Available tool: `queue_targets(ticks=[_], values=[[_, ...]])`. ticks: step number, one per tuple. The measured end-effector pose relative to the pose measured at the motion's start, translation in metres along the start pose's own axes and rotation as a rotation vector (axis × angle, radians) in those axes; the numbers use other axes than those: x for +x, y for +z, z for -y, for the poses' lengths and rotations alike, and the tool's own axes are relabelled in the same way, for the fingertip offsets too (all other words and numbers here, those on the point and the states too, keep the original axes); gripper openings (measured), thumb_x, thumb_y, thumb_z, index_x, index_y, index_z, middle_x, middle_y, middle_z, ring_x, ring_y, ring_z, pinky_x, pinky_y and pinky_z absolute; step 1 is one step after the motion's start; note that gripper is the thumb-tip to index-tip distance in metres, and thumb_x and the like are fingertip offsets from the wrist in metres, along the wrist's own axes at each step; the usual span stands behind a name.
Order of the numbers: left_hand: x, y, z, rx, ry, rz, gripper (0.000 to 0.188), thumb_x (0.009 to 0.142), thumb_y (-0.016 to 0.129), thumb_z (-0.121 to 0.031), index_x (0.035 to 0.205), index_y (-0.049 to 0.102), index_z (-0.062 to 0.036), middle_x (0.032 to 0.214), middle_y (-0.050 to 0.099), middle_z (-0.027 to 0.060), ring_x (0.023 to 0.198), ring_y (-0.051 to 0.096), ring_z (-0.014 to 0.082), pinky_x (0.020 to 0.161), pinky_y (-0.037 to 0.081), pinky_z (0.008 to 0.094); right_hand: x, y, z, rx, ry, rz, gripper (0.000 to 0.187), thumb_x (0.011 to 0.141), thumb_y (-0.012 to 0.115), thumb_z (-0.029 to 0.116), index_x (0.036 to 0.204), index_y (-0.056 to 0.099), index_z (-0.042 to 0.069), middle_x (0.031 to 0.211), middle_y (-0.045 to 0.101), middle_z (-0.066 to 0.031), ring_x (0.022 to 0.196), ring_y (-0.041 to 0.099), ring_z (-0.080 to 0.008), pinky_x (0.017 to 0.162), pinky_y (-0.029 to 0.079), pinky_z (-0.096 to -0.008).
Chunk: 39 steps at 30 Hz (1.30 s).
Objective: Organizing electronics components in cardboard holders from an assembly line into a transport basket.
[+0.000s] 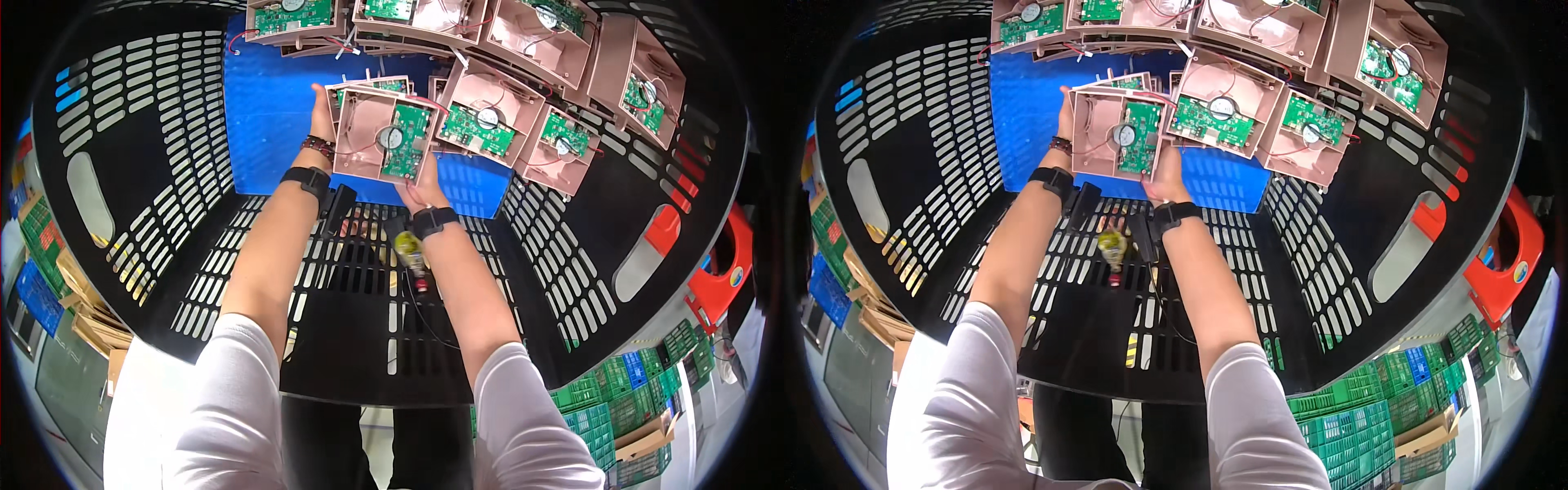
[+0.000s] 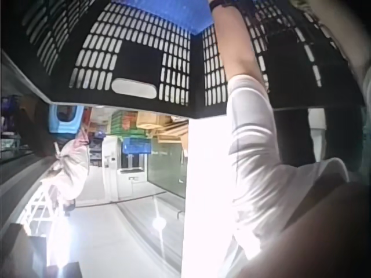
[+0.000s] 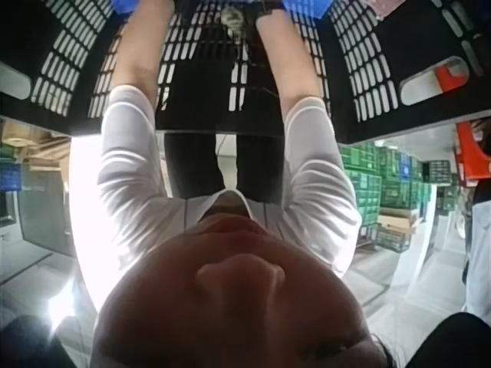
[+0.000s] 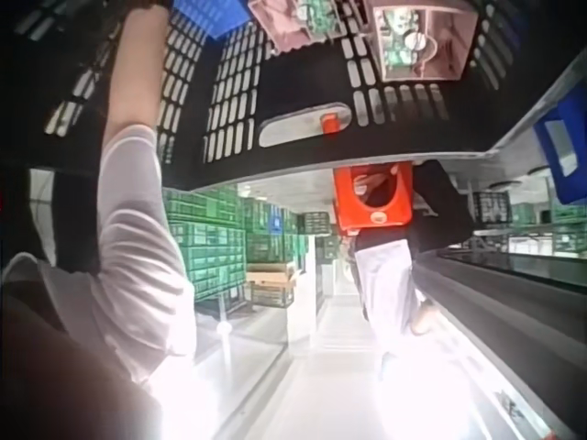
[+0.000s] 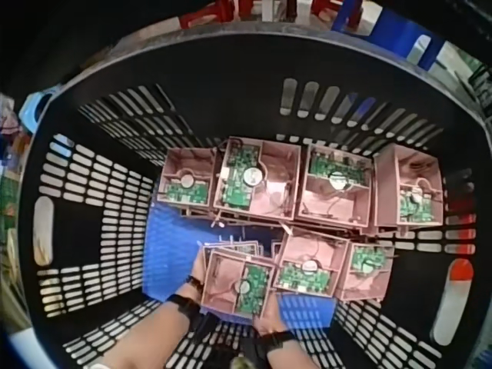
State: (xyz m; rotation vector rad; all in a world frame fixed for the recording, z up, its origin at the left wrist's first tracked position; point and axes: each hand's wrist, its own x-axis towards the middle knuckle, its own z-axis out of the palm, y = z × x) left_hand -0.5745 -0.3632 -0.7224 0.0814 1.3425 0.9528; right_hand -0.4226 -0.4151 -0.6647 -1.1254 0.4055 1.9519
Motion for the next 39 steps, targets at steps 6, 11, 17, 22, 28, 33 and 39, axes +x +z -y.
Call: queue_targets(ticks=[6,11,17,22,28,33,39], values=[[0.0,0.013,-0.001,0.003,0.085,-0.004,0.067,0.075,0.025,-0.062,0.1,0.049,-0.0048,0.091,0.054,0.0074,0.084,0.05,0.017,0.072,0.041,0.0275,0.001,-0.002,-0.012,0.202,-0.162,-0.01,0.014,0.081,0.039,0.012,0.086,0.05,0.005,0.076,0.054,-0.0048,0.069,0.052,-0.0145,0.065,0.043,-0.025],[0.004,0.033,-0.026,0.057,0.06,0.133,0.066,0.078,0.023,-0.058,0.102,0.047,-0.0005,0.097,0.052,0.0098,0.087,0.049,0.0194,0.076,0.04,0.0305,0.001,0.008,-0.005,0.386,-0.077,0.083,0.015,0.081,0.038,0.011,0.085,0.05,0.003,0.083,0.054,-0.0058,0.073,0.051,-0.014,0.067,0.042,-0.023],[0.014,0.03,-0.021,0.188,-0.017,0.036,0.074,0.074,0.02,-0.064,0.105,0.046,-0.0016,0.098,0.052,0.0127,0.09,0.049,0.0223,0.078,0.039,0.0316,0.015,-0.055,-0.013,-0.103,-0.212,-0.085,0.027,0.082,0.034,0.021,0.102,0.045,0.006,0.096,0.052,-0.0077,0.088,0.049,-0.0197,0.081,0.036,-0.0337],[-0.003,-0.019,0.0,-0.152,-0.251,-0.051,0.071,0.074,0.025,-0.062,0.108,0.043,-0.0014,0.108,0.046,0.0176,0.101,0.043,0.0274,0.083,0.036,0.0385,-0.001,-0.029,0.017,0.339,-0.141,-0.509,0.037,0.081,0.032,0.034,0.104,0.045,0.008,0.102,0.051,-0.009,0.095,0.045,-0.0243,0.084,0.033,-0.0405],[-0.106,0.035,-0.029,-0.563,-0.391,0.164,0.071,0.073,0.031,-0.062,0.116,0.033,-0.0059,0.118,0.037,0.016,0.106,0.039,0.0307,0.086,0.03,0.0491,0.001,-0.003,0.065,0.467,-0.228,-0.158,0.041,0.079,0.034,0.037,0.106,0.045,0.009,0.106,0.049,-0.0083,0.096,0.045,-0.0248,0.087,0.032,-0.0413],[-0.117,0.05,-0.04,-0.62,-0.267,0.23,0.062,0.075,0.037,-0.055,0.116,0.031,-0.0092,0.116,0.039,0.0114,0.104,0.041,0.0283,0.086,0.032,0.0473,0.006,0.014,0.067,0.554,-0.249,-0.15,0.038,0.078,0.038,0.038,0.101,0.048,0.01,0.106,0.047,-0.0069,0.094,0.045,-0.0239,0.082,0.035,-0.0404],[-0.115,0.048,-0.032,-0.279,-0.111,0.167,0.04,0.081,0.042,-0.035,0.112,0.033,-0.0123,0.112,0.042,0.006,0.103,0.042,0.024,0.084,0.036,0.0439,0.005,-0.004,0.057,0.347,-0.171,-0.501,0.046,0.081,0.032,0.042,0.111,0.039,0.008,0.107,0.046,-0.0116,0.099,0.043,-0.0254,0.09,0.026,-0.0389]])
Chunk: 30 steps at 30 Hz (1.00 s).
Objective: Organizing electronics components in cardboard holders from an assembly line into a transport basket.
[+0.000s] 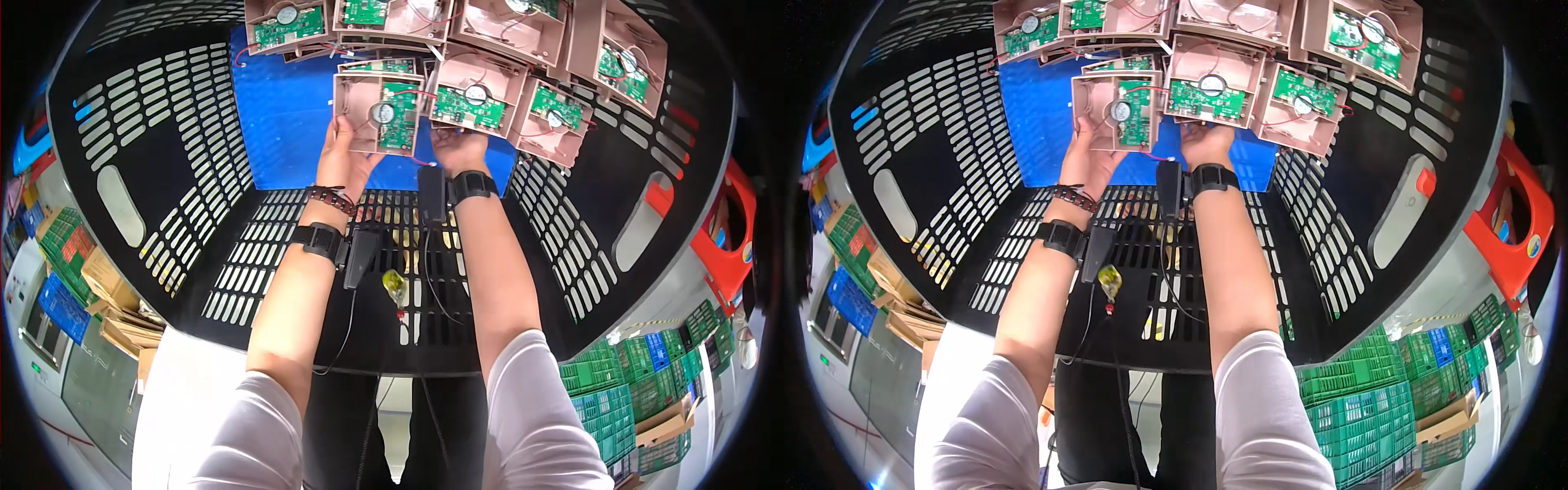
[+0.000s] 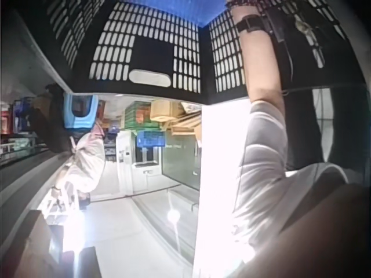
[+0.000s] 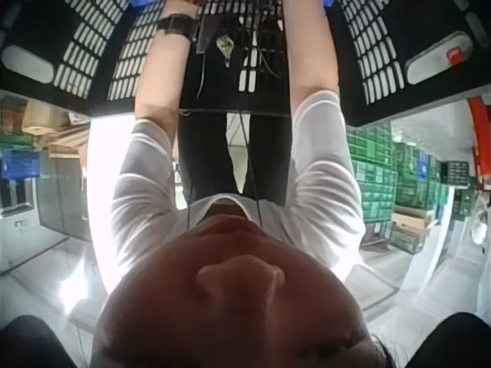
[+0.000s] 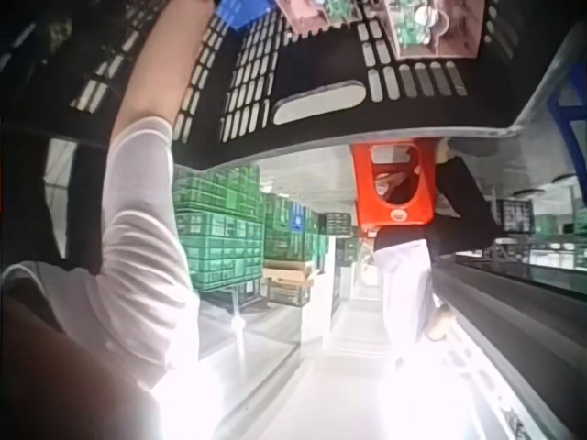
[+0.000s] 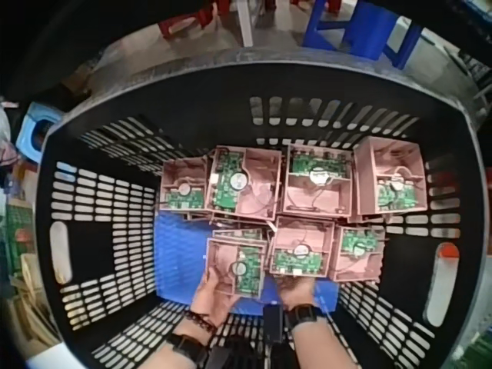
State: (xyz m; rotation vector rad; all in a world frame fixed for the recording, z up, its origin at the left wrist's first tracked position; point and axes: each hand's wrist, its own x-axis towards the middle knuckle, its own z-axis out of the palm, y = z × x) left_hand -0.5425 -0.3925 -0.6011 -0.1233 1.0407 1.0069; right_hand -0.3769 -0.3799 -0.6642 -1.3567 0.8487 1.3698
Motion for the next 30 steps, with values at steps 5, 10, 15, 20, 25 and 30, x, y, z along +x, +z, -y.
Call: queue_targets(ticks=[5,10,15,20,25,30], values=[[-0.005,0.005,-0.001,0.045,0.073,0.018,0.04,0.081,0.041,-0.034,0.113,0.032,-0.0109,0.113,0.04,0.0075,0.103,0.041,0.0248,0.086,0.036,0.0431,-0.012,-0.034,-0.004,-0.111,-0.024,-0.185,0.05,0.082,0.029,0.045,0.114,0.035,0.007,0.108,0.046,-0.0121,0.103,0.041,-0.0249,0.091,0.022,-0.0381],[-0.007,-0.008,-0.015,-0.024,0.056,0.022,0.049,0.079,0.041,-0.041,0.116,0.03,-0.0096,0.117,0.037,0.0098,0.106,0.039,0.027,0.087,0.035,0.0435,-0.041,-0.061,-0.002,-0.657,-0.109,0.045,0.059,0.082,0.022,0.049,0.114,0.033,0.0,0.109,0.046,-0.015,0.104,0.041,-0.0238,0.089,0.025,-0.037],[-0.007,-0.003,-0.021,-0.048,-0.015,-0.007,0.063,0.073,0.041,-0.051,0.119,0.026,-0.0089,0.12,0.033,0.0114,0.109,0.035,0.029,0.088,0.035,0.0446,-0.053,-0.074,0.0,-0.856,-0.075,0.079,0.059,0.083,0.021,0.048,0.112,0.034,-0.001,0.106,0.048,-0.0161,0.101,0.043,-0.023,0.087,0.026,-0.0368],[0.011,0.019,-0.023,0.184,-0.074,-0.101,0.066,0.073,0.042,-0.053,0.12,0.025,-0.0098,0.12,0.033,0.0105,0.109,0.034,0.0299,0.087,0.035,0.0429,-0.056,-0.08,-0.002,-0.929,-0.033,0.135,0.054,0.084,0.023,0.046,0.109,0.037,0.001,0.102,0.051,-0.0152,0.096,0.047,-0.0227,0.085,0.029,-0.0361],[0.008,0.031,-0.019,0.459,-0.069,-0.208,0.062,0.076,0.042,-0.05,0.12,0.024,-0.0101,0.118,0.034,0.0099,0.106,0.036,0.0294,0.087,0.035,0.0413,-0.064,-0.079,0.012,-0.961,-0.052,0.141,0.047,0.084,0.027,0.042,0.106,0.04,0.003,0.098,0.052,-0.0136,0.091,0.049,-0.0218,0.083,0.03,-0.0353],[0.012,0.021,-0.013,0.465,-0.027,-0.19,0.061,0.076,0.045,-0.047,0.12,0.025,-0.01,0.119,0.032,0.0095,0.105,0.036,0.0295,0.086,0.035,0.04,-0.094,-0.071,0.032,-0.989,-0.064,0.153,0.037,0.084,0.033,0.034,0.102,0.043,0.004,0.094,0.054,-0.0117,0.087,0.051,-0.0192,0.079,0.034,-0.0314]])
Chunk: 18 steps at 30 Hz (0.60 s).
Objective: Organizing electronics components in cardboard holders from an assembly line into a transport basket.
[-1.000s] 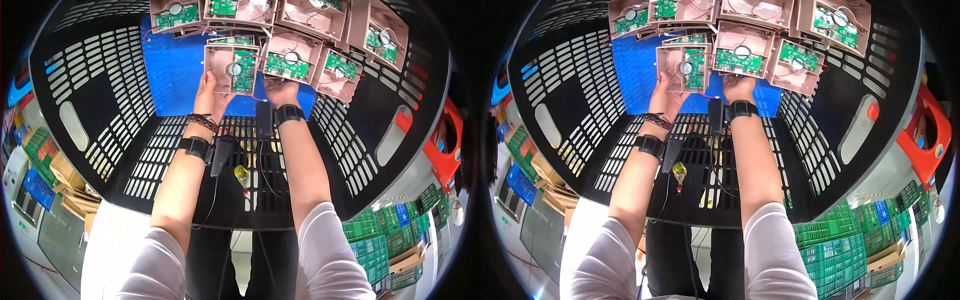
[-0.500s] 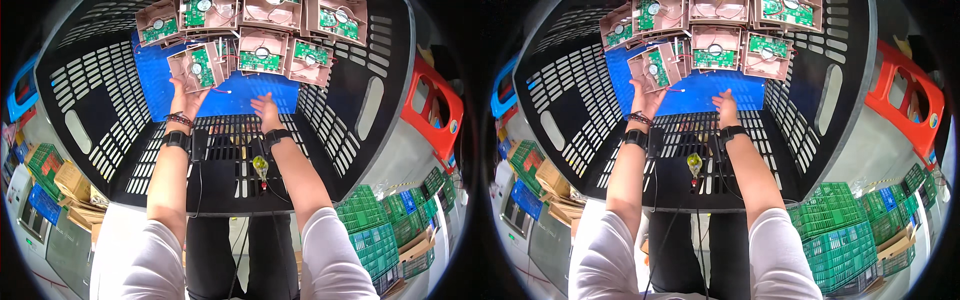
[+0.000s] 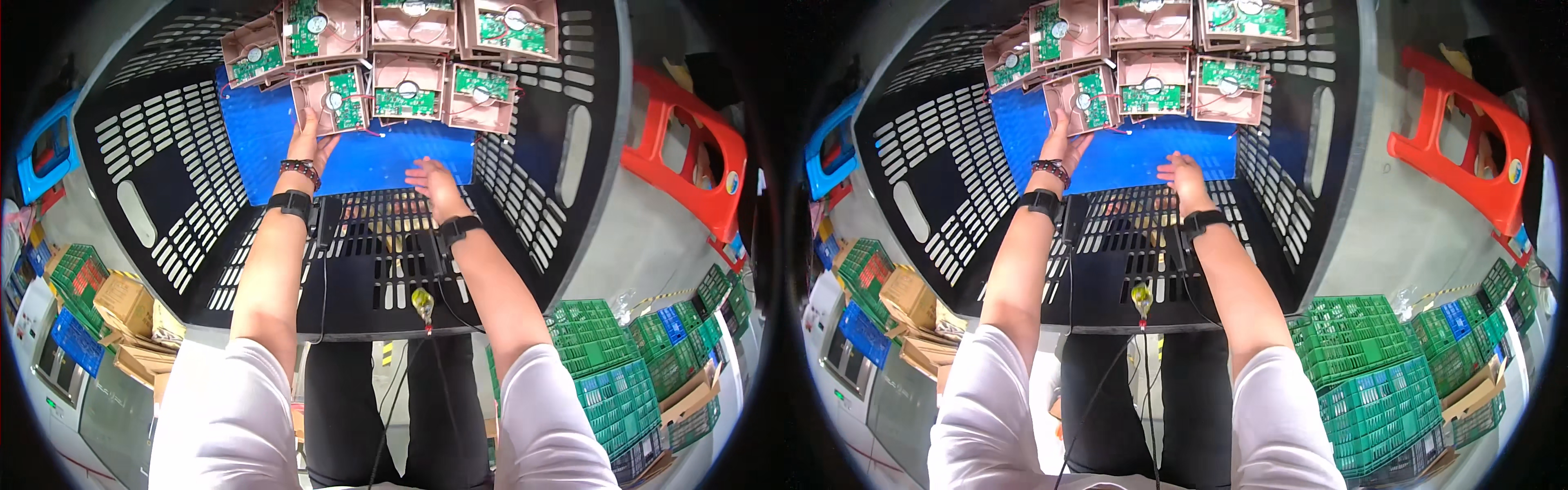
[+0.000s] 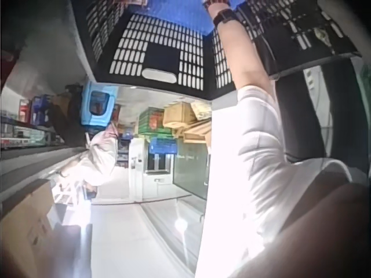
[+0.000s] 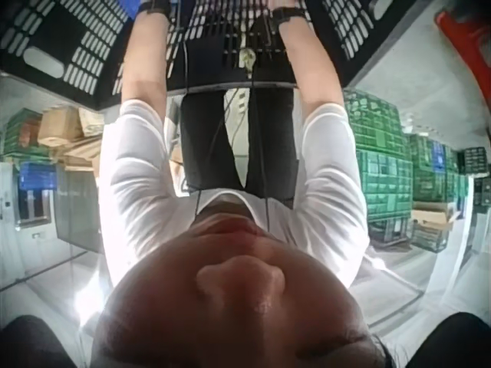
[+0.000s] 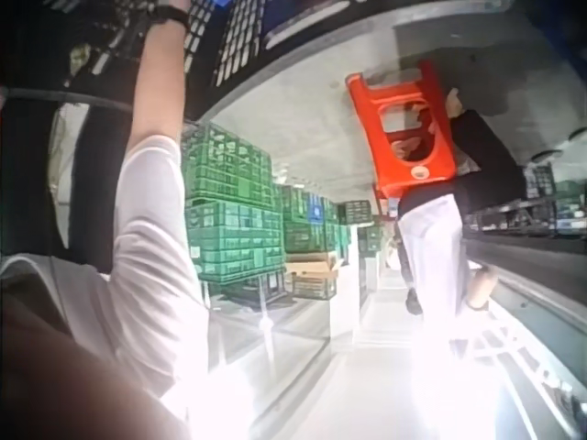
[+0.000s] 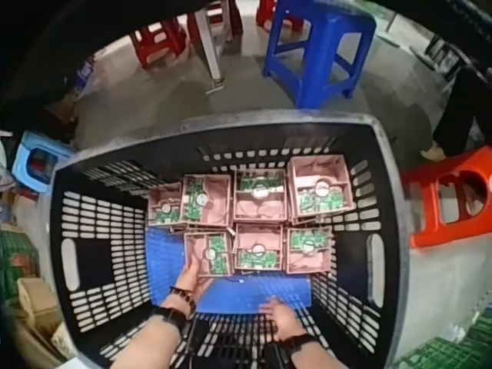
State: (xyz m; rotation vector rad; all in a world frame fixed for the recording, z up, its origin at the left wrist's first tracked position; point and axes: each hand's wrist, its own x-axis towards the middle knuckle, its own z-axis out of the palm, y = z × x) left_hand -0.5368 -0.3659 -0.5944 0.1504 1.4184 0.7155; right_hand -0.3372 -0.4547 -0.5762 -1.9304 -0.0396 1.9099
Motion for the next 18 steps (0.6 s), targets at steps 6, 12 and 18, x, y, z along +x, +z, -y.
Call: queue_targets(ticks=[6,12,18], values=[[-0.007,0.003,0.006,-0.377,-0.108,-0.153,0.072,0.071,0.05,-0.049,0.124,0.019,-0.01,0.125,0.024,0.0091,0.111,0.03,0.0306,0.087,0.034,0.0366,-0.071,-0.032,0.025,0.074,-0.121,0.153,0.029,0.083,0.037,0.026,0.102,0.044,0.004,0.092,0.054,-0.0098,0.085,0.051,-0.0173,0.076,0.036,-0.0271],[-0.115,0.001,-0.017,-0.128,-0.115,-0.296,0.072,0.07,0.055,-0.048,0.123,0.023,-0.0111,0.125,0.025,0.0091,0.109,0.031,0.0295,0.087,0.033,0.0382,-0.254,-0.064,0.053,-0.042,-0.276,0.125,0.028,0.083,0.04,0.025,0.1,0.045,0.003,0.087,0.054,-0.0069,0.081,0.051,-0.0145,0.075,0.037,-0.0257],[-0.282,-0.066,-0.058,-0.183,-0.014,-0.377,0.04,0.077,0.052,-0.031,0.108,0.041,-0.0092,0.113,0.043,0.0056,0.095,0.047,0.0197,0.076,0.039,0.033,-0.444,-0.094,0.053,0.046,-0.296,0.119,0.022,0.083,0.041,0.019,0.096,0.048,0.002,0.081,0.055,-0.0056,0.074,0.051,-0.0118,0.071,0.038,-0.024]])
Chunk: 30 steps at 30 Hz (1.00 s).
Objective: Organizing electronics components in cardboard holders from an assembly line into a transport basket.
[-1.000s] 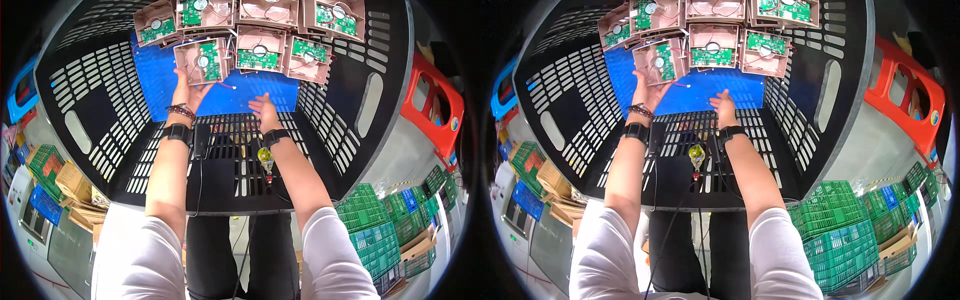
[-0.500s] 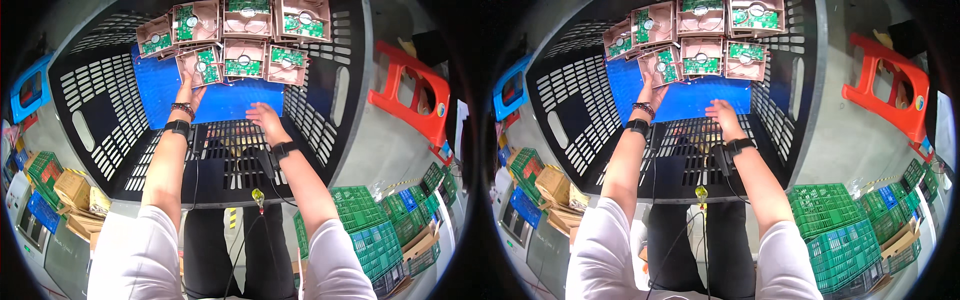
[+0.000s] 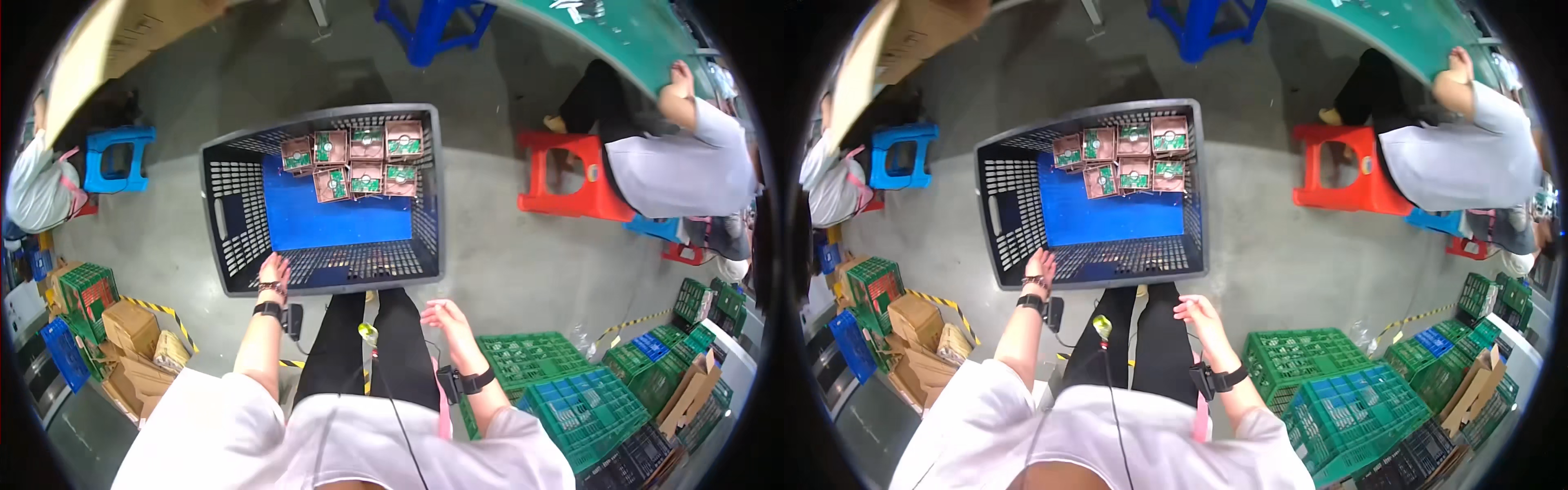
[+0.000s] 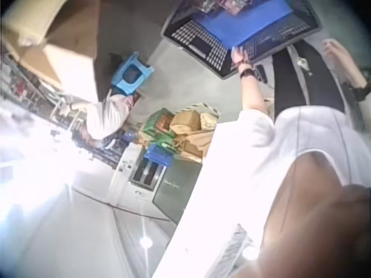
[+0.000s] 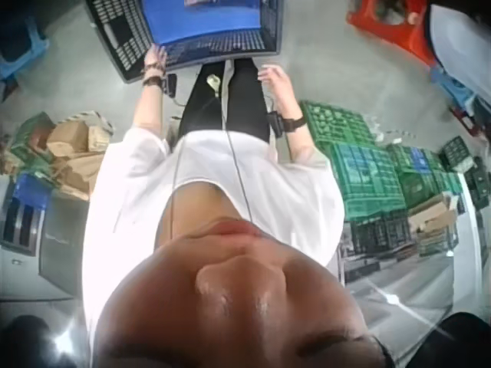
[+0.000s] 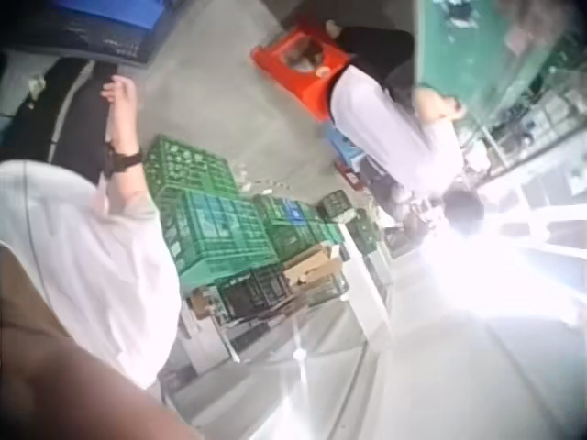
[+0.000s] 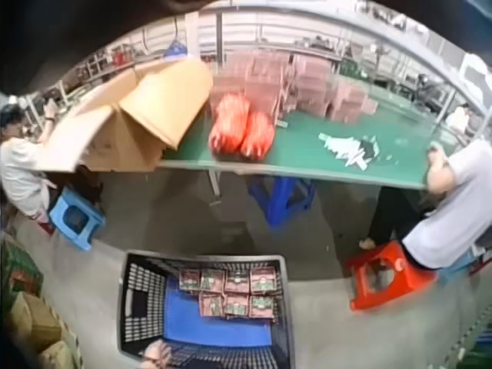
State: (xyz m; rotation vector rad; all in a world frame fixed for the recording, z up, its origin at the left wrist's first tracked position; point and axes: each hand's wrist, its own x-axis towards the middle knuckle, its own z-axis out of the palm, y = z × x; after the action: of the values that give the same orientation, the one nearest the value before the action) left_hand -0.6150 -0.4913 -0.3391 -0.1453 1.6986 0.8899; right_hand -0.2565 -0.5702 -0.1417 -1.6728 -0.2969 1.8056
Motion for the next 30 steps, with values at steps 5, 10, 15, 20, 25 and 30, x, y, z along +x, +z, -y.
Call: queue_targets(ticks=[5,10,15,20,25,30], values=[[-0.067,-0.078,-0.016,0.396,0.165,-0.075,0.025,0.077,0.051,-0.024,0.097,0.047,-0.0094,0.083,0.056,0.0034,0.063,0.055,0.0149,0.055,0.042,0.0274,-0.083,-0.014,0.016,-0.088,-0.144,0.108,0.021,0.082,0.043,0.015,0.098,0.046,0.001,0.082,0.053,-0.0074,0.077,0.051,-0.013,0.07,0.04,-0.0237],[-0.087,-0.081,0.029,0.401,0.177,-0.362,0.024,0.074,0.056,-0.022,0.092,0.05,-0.0076,0.077,0.057,0.0055,0.06,0.054,0.0156,0.046,0.04,0.026,-0.103,-0.045,0.033,-0.43,-0.237,0.247,0.022,0.08,0.045,0.01,0.099,0.045,-0.001,0.083,0.054,-0.0079,0.076,0.051,-0.0119,0.069,0.041,-0.0228],[-0.158,0.06,0.066,0.105,0.493,-0.019,0.015,0.076,0.054,-0.015,0.087,0.052,-0.0054,0.076,0.057,0.0055,0.061,0.053,0.0123,0.047,0.042,0.0237,-0.11,-0.12,0.11,-0.612,-0.374,0.261,0.023,0.077,0.049,0.01,0.097,0.046,0.0,0.081,0.054,-0.008,0.07,0.051,-0.0119,0.064,0.042,-0.0231],[-0.273,0.214,0.053,0.38,0.291,0.182,0.02,0.077,0.051,-0.02,0.093,0.049,-0.0091,0.083,0.057,0.0042,0.062,0.054,0.0114,0.049,0.04,0.0222,-0.135,-0.211,0.154,-0.554,-0.455,0.089,0.023,0.076,0.05,0.012,0.095,0.047,0.0,0.078,0.054,-0.0073,0.068,0.052,-0.0133,0.061,0.043,-0.0243],[-0.295,0.282,0.027,0.572,0.39,0.361,0.02,0.079,0.048,-0.021,0.095,0.048,-0.0093,0.084,0.057,0.0032,0.064,0.054,0.011,0.051,0.04,0.0231,-0.123,-0.238,0.208,-0.789,-0.521,0.013,0.023,0.075,0.05,0.012,0.096,0.048,0.002,0.082,0.054,-0.0073,0.072,0.052,-0.0136,0.064,0.042,-0.0249],[-0.302,0.307,-0.02,0.584,0.49,0.344,0.02,0.08,0.046,-0.02,0.096,0.048,-0.0092,0.084,0.057,0.0026,0.066,0.054,0.0101,0.052,0.04,0.0225,-0.099,-0.206,0.274,-1.055,-0.748,0.114,0.024,0.072,0.053,0.015,0.093,0.048,0.003,0.081,0.053,-0.0105,0.074,0.052,-0.0233,0.065,0.042,-0.032]])
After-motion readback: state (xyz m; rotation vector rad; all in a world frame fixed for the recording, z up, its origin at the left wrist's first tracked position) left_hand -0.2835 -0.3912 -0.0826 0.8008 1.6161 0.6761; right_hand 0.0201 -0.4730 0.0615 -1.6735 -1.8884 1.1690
